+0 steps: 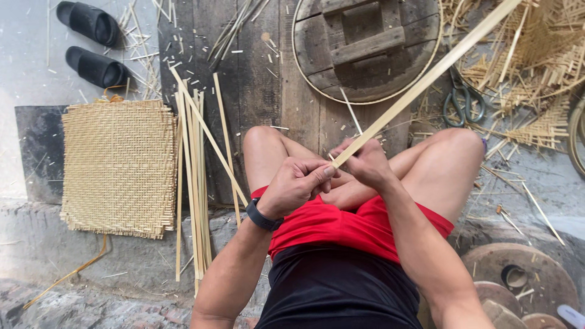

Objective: The person assembles a round woven basket by fitting a pre-woven mat into a circular frame, trimming excess material with shears, and then bending and joining bamboo strips into a circular rim. The person works on the floor, handling the basket, frame, mat, and bamboo strips.

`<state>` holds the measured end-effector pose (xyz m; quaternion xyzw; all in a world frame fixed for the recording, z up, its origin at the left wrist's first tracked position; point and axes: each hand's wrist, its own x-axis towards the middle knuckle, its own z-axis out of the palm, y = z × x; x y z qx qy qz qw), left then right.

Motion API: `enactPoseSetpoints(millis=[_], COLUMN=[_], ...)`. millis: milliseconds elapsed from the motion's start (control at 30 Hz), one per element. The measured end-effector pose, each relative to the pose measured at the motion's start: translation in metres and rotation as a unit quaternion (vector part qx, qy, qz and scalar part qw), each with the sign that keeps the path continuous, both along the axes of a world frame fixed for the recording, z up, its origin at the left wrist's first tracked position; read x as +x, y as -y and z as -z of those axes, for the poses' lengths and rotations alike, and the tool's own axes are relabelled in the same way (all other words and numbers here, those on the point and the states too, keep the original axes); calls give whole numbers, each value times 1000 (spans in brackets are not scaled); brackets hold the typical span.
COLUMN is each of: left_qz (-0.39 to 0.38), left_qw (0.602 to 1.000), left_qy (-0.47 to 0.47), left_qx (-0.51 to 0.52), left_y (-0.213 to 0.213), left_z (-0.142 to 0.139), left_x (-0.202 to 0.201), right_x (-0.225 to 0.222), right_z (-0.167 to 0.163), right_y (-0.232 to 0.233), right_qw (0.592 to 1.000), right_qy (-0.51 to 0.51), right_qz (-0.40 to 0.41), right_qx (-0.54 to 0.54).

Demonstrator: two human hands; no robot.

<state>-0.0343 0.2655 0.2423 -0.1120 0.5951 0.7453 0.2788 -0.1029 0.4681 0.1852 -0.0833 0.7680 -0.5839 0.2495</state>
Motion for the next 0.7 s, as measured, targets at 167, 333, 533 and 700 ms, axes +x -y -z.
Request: enactPoseSetpoints(millis=[167, 333, 533, 700], left_qz=[6, -27, 5, -20], left_qw=[998, 997, 961, 985], left_qy=[49, -73, -145, -84], left_qx=[38, -27, -237, -149], left_y=[-14, -9, -18, -24], left_z=[5, 10, 22, 32], left_x=[6, 2, 8, 2], right_x=[-10, 7, -4, -2], right_z=[8, -66, -126, -125], right_y=[10, -8, 4, 14], right_qw=[980, 775, 832, 989], right_qy=[-155, -553, -532, -137], right_qz=[15, 39, -72, -49], right_qx=[-125, 305, 141, -11])
